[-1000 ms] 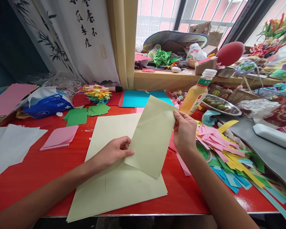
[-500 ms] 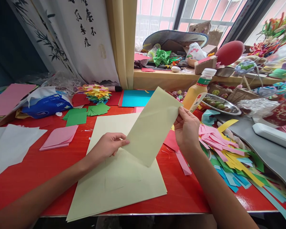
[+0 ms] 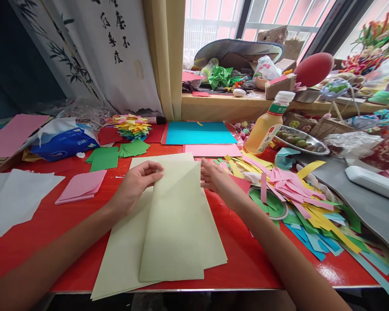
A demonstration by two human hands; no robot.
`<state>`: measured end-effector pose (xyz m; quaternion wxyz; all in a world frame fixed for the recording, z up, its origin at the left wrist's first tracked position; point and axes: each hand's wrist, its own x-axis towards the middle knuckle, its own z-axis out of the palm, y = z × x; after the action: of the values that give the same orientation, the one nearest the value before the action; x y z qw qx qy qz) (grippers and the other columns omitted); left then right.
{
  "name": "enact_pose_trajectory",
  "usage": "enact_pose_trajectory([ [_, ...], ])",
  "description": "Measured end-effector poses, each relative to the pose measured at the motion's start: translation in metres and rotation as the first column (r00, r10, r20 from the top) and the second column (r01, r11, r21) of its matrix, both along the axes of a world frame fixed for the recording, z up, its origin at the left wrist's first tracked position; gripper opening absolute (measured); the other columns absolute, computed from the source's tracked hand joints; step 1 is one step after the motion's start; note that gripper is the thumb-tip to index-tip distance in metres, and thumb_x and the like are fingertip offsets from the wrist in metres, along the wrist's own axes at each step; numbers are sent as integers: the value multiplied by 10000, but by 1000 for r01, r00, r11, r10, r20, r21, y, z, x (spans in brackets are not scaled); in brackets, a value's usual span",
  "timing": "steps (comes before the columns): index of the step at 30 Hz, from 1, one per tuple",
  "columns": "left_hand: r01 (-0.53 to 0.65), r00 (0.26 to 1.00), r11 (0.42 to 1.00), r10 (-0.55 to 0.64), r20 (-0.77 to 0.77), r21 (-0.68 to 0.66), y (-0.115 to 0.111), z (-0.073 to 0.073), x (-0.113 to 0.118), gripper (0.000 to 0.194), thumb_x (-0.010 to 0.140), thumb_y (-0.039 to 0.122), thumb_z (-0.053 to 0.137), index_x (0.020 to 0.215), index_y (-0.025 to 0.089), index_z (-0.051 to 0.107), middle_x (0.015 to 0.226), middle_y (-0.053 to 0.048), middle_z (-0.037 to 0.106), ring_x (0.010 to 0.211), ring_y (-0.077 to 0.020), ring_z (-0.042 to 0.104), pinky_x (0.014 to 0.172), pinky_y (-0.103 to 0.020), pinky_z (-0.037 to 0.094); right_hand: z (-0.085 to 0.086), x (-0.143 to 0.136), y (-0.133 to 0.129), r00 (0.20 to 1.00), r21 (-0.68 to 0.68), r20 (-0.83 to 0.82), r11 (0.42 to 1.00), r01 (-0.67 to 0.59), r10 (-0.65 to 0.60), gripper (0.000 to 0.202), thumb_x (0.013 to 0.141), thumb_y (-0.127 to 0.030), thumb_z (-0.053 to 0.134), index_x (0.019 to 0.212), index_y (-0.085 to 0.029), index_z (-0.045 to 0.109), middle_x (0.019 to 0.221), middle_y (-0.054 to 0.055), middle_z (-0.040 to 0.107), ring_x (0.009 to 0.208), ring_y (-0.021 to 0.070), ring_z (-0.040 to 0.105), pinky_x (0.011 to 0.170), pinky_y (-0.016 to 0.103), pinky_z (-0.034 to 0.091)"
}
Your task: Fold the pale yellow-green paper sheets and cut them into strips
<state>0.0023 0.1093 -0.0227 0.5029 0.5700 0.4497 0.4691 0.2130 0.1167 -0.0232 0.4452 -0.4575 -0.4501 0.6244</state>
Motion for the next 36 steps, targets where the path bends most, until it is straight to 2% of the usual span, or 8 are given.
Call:
enact_pose_trajectory([
  [7,56,993,998,-57,-107,-19,2,-7,1,365,741,283,524,1102,234,494,747,11,500,717,-117,506,655,-244,424,-7,-10,-13,990,86,84,989,-123,116,248,774,-390,548,930,-208,610,832,23,645,689,131,602,600,235,486],
  [17,-2,974,992,29,-223,123,3,-9,1,256,740,259,520,996,246,530,752,10,483,675,-105,462,502,-179,401,-6,-8,-12,989,134,113,985,-108,93,185,753,-335,575,837,-175,618,794,40,635,676,149,592,604,268,484],
  [22,-10,987,994,28,-159,110,2,-9,2,203,753,262,516,952,229,538,713,22,478,541,-74,448,429,-175,380,-11,-8,-11,986,160,145,981,-109,86,207,765,-373,548,789,-171,585,805,51,630,677,156,592,610,283,485],
  [25,-82,995,990,88,-48,115,0,-4,3,195,752,284,521,927,200,537,680,28,468,494,-75,470,415,-198,418,-15,-8,-9,960,290,269,957,-1,-80,277,771,-405,527,938,-185,541,982,83,598,850,201,584,726,350,480],
  [29,-125,991,983,116,71,137,-9,9,5,240,755,309,534,961,186,534,721,12,493,568,-99,529,469,-228,479,-9,-13,-15,773,596,480,801,59,-415,557,708,-410,609,1194,-227,409,1292,90,393,1190,251,358,962,409,335],
  [31,-37,994,993,25,107,110,-16,17,8,274,773,335,522,1007,191,537,835,-19,542,689,-121,559,556,-239,504,-2,-19,-23,773,560,551,826,-65,-314,611,739,-448,566,1274,-259,341,1343,68,340,1233,249,300,998,421,287],
  [33,117,981,989,-130,144,95,-24,23,11,327,812,376,464,1088,209,517,1025,-52,553,863,-154,562,691,-265,504,4,-24,-32,838,429,542,877,-215,-60,568,801,-487,457,1311,-295,295,1353,41,337,1234,236,308,984,418,309],
  [36,371,920,916,-385,74,156,-32,28,16,409,866,425,322,1221,253,430,1255,-58,459,1099,-202,469,880,-336,431,8,-29,-42,895,324,378,872,-366,236,502,852,-552,238,1294,-336,337,1282,21,434,1184,219,391,905,399,396],
])
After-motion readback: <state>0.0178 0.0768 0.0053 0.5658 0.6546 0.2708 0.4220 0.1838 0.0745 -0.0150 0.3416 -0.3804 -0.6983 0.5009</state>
